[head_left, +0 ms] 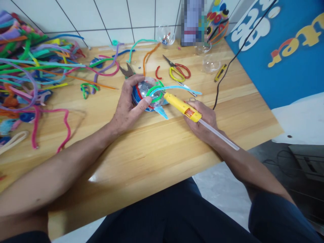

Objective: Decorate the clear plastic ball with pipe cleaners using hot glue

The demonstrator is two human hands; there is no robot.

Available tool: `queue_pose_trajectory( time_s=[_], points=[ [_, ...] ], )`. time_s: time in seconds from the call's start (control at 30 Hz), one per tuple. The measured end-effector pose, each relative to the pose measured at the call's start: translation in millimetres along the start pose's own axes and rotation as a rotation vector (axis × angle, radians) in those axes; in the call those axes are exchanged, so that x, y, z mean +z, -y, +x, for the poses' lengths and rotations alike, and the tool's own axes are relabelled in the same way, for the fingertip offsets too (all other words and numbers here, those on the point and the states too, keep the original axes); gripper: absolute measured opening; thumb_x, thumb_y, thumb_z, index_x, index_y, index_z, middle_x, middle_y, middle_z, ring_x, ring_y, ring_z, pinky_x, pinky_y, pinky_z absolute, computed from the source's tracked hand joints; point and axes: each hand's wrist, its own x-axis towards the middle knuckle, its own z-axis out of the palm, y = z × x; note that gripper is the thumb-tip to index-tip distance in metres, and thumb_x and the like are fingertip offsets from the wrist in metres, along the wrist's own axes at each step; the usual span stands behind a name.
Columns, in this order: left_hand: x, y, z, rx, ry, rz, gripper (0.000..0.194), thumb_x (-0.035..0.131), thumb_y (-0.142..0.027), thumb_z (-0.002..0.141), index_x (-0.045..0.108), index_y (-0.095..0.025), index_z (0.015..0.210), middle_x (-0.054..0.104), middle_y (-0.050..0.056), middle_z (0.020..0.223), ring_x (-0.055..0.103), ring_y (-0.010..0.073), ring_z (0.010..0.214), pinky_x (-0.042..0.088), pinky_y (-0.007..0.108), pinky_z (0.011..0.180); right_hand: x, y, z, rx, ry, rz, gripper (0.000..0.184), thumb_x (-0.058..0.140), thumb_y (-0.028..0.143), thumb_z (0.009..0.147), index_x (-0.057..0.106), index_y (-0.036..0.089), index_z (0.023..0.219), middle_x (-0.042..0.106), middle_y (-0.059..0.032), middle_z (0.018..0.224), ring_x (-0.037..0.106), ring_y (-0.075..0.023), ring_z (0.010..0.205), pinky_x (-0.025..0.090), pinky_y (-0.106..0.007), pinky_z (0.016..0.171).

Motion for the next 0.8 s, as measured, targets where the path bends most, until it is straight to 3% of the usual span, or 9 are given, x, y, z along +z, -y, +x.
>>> queue_pose_trajectory(
  time_s=[0.37,0.8],
  points=[
    [0.7,0.7,-0.5,0.035,-0.017,0.032,0.055,0.07,-0.063,0.104,0.051,-0.046,0.153,0.058,0.004,0.157,0.055,0.0346,0.153,0.042,0.066,0.132,-0.4,-0.6,-2.4,0.048,0.026,0.042,0.025,0.057,0.036,0.111,0.068,0.029,0.132,0.083,-0.0085,0.111,0.081,-0.0261,0.098,0.068,-0.041,0.084],
    [-0.9,3.1,-0.9,0.012,-0.001,0.041,0.064,0.069,-0.075,0.099,0.052,-0.043,0.151,0.057,0.005,0.159,0.055,0.0358,0.154,0.044,0.062,0.132,0.1,-2.5,-3.1,0.03,0.025,0.052,0.028,0.059,0.032,0.11,0.066,0.029,0.136,0.083,-0.0078,0.113,0.081,-0.0258,0.099,0.068,-0.04,0.087]
  ],
)
